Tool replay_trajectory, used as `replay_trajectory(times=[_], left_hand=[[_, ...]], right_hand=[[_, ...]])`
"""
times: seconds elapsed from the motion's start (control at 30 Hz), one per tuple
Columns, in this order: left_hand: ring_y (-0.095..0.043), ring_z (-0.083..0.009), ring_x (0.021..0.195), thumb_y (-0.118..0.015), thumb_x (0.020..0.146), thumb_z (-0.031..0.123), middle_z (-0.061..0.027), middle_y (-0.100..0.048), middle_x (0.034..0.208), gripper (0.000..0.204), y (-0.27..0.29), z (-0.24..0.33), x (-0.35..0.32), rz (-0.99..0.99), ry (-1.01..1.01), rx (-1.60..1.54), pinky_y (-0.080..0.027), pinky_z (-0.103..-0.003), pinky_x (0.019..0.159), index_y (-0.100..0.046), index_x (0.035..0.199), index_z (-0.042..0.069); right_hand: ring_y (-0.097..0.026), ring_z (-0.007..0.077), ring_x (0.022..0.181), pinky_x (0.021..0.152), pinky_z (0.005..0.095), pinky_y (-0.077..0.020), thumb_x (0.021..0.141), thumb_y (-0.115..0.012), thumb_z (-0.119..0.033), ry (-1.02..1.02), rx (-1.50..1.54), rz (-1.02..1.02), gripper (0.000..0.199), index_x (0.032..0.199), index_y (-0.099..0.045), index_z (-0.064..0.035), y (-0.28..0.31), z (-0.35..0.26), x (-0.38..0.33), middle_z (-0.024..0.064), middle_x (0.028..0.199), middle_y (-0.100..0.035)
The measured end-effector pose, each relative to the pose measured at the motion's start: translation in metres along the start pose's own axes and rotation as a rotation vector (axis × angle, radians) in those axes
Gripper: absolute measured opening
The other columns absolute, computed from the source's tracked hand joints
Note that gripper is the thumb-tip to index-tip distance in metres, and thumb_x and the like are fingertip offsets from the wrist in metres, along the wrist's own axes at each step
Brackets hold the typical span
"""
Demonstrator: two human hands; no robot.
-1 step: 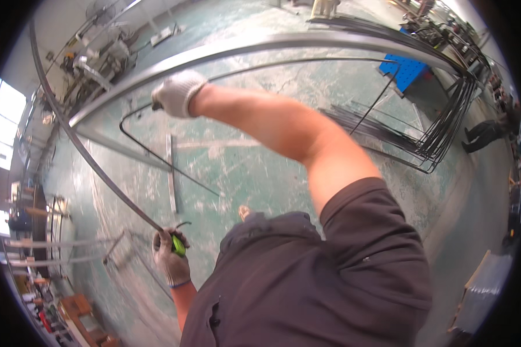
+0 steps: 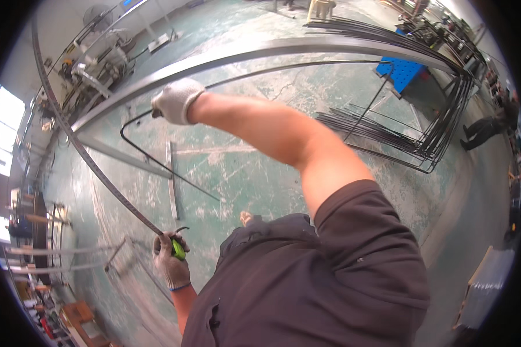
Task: The person measures metal rods using a tape measure, writes on a paper sheet, and places the paper on a stack of rods. The person then measures additional rods and places them on a table.
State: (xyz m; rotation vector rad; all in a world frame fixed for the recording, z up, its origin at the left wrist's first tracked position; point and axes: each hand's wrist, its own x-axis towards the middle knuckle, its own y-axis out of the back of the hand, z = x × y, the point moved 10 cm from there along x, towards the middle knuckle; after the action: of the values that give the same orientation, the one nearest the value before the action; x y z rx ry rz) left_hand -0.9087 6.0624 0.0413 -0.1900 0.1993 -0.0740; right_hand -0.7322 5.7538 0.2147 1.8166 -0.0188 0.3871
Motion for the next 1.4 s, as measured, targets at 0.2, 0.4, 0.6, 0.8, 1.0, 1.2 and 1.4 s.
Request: replay_trajectory(times=[0.2, 0.4, 0.6, 0.8, 1.0, 1.2, 1.4], left_hand=[[-0.063, -0.0169, 0.069, -0.062, 0.111, 0.037, -0.0071, -0.066, 0.084, 0.036, -0.005, 0.015, 0.079, -0.077, 0.016, 0.084, -0.050, -0.031, 0.059, -0.066, 0.100, 0.003], [-0.061, -0.0172, 0.067, -0.061, 0.111, 0.036, -0.0074, -0.066, 0.082, 0.036, -0.009, 0.017, 0.111, -0.097, 0.016, 0.123, -0.049, -0.031, 0.058, -0.066, 0.100, 0.003], [-0.061, -0.0171, 0.065, -0.062, 0.111, 0.037, -0.0073, -0.066, 0.082, 0.037, -0.020, -0.004, 0.129, -0.076, 0.089, 0.115, -0.049, -0.031, 0.058, -0.068, 0.100, 0.002], [-0.061, -0.0147, 0.064, -0.066, 0.109, 0.036, -0.0057, -0.065, 0.079, 0.034, -0.024, -0.001, 0.149, -0.107, 0.049, 0.294, -0.049, -0.029, 0.058, -0.069, 0.099, 0.003], [-0.060, -0.0121, 0.066, -0.064, 0.108, 0.025, -0.0053, -0.066, 0.080, 0.026, -0.031, -0.018, 0.174, -0.080, 0.142, 0.288, -0.049, -0.028, 0.061, -0.069, 0.098, 0.002], [-0.061, -0.0193, 0.070, -0.064, 0.110, 0.039, -0.0088, -0.067, 0.083, 0.039, -0.035, 0.002, 0.150, 0.009, 0.160, 0.183, -0.048, -0.033, 0.066, -0.067, 0.101, 0.001], [-0.065, -0.0218, 0.074, -0.065, 0.109, 0.039, -0.0098, -0.068, 0.088, 0.037, 0.079, 0.014, 0.099, 0.371, 0.039, 0.074, -0.054, -0.035, 0.069, -0.065, 0.103, 0.002]], right_hand=[[-0.078, 0.0347, 0.095, 0.081, 0.0476, -0.0598, 0.104, -0.060, -0.032, -0.096, -0.001, -0.034, 0.023, 0.119, -0.076, -0.0227, -0.079, 0.051, 0.050, 0.0153, 0.103, -0.080], [-0.076, 0.0336, 0.100, 0.085, 0.0475, -0.0589, 0.100, -0.060, -0.024, 0.012, -0.019, 0.135, 0.021, 0.108, -0.077, -0.0149, -0.104, 0.053, 0.077, 0.0135, 0.101, -0.078], [-0.069, 0.0253, 0.095, 0.089, 0.0417, -0.0556, 0.098, -0.059, -0.018, 0.208, -0.276, 0.464, 0.013, 0.099, -0.071, -0.0124, -0.099, 0.082, 0.029, 0.0053, 0.095, -0.073], [-0.069, 0.0271, 0.106, 0.104, 0.0406, -0.0522, 0.101, -0.069, -0.028, -0.228, -0.009, 0.501, 0.019, 0.110, -0.076, -0.0122, -0.104, 0.187, -0.071, 0.0096, 0.101, -0.073], [-0.068, 0.0243, 0.095, 0.090, 0.0416, -0.0552, 0.106, -0.058, -0.049, -1.249, 1.469, 0.801, 0.049, 0.136, -0.065, -0.0100, -0.238, 0.455, -0.130, 0.0077, 0.108, -0.071], [-0.071, 0.0224, 0.086, 0.084, 0.0392, -0.0598, 0.111, -0.057, -0.039, -0.708, 1.374, 0.299, 0.038, 0.118, -0.071, -0.0040, -0.372, 0.283, -0.081, 0.0085, 0.100, -0.075], [-0.071, 0.0198, 0.081, 0.073, 0.0357, -0.0604, 0.107, -0.068, -0.031, -1.128, 1.614, 0.038, 0.036, 0.126, -0.067, -0.0007, -0.462, 0.130, -0.057, 0.0094, 0.096, -0.074]])
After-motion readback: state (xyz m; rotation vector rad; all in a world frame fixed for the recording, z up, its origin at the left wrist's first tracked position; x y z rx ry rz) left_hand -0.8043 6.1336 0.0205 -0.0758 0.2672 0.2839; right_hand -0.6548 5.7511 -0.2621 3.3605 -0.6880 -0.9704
